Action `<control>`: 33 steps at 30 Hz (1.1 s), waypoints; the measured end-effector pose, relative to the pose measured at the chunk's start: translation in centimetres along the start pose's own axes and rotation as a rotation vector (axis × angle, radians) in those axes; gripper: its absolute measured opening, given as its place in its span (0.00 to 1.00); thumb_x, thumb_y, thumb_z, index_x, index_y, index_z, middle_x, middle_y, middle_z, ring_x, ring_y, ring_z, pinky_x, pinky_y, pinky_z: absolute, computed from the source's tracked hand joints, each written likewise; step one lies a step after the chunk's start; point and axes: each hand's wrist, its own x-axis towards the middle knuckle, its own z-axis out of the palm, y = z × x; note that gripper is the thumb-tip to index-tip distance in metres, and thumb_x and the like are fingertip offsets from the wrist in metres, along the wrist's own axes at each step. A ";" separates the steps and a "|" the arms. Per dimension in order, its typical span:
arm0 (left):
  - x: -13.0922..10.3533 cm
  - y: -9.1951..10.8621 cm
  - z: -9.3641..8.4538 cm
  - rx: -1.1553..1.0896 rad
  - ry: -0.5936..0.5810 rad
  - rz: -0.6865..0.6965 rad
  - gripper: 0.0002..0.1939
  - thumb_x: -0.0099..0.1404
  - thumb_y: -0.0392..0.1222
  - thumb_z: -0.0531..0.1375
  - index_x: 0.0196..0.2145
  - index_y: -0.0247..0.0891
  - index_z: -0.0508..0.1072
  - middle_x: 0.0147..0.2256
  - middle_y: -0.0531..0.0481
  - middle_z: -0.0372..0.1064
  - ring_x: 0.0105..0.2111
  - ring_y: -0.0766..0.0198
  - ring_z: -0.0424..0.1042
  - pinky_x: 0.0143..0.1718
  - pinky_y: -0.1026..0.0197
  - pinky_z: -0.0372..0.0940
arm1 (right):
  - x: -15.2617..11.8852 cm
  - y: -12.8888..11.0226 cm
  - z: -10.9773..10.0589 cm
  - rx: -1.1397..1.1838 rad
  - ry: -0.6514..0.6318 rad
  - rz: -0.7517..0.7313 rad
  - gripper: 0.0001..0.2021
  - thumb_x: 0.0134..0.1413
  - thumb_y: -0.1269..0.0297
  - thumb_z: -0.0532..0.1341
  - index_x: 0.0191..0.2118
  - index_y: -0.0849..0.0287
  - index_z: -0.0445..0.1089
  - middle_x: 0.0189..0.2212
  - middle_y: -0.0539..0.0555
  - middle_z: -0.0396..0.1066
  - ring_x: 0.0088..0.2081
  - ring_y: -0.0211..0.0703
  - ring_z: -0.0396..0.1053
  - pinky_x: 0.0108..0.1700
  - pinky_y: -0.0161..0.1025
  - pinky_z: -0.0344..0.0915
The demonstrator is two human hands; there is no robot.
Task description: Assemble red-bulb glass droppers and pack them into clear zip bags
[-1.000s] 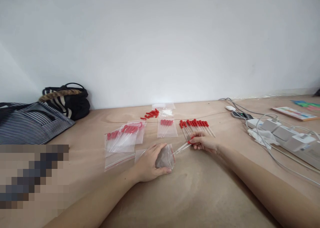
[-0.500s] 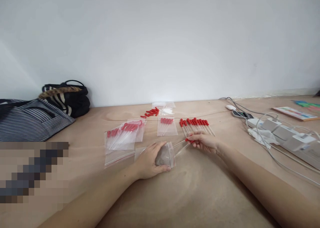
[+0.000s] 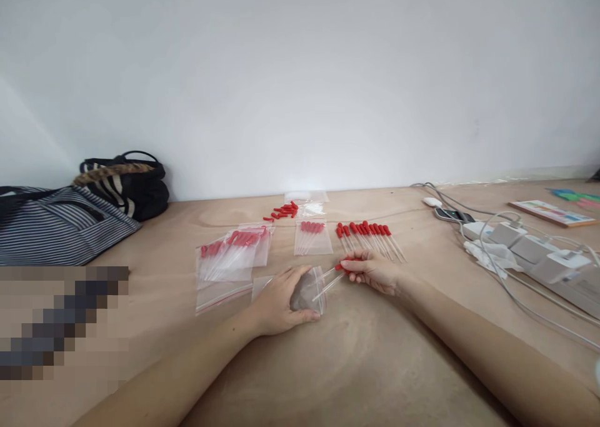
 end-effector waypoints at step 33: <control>0.0 0.0 -0.1 -0.008 0.001 -0.013 0.40 0.49 0.58 0.61 0.56 0.42 0.52 0.56 0.43 0.54 0.55 0.47 0.54 0.52 0.46 0.53 | 1.0 -0.3 -3.7 -0.021 0.132 -0.135 0.14 0.37 0.69 0.68 0.34 0.62 0.67 0.21 0.48 0.67 0.20 0.30 0.64 0.23 0.29 0.64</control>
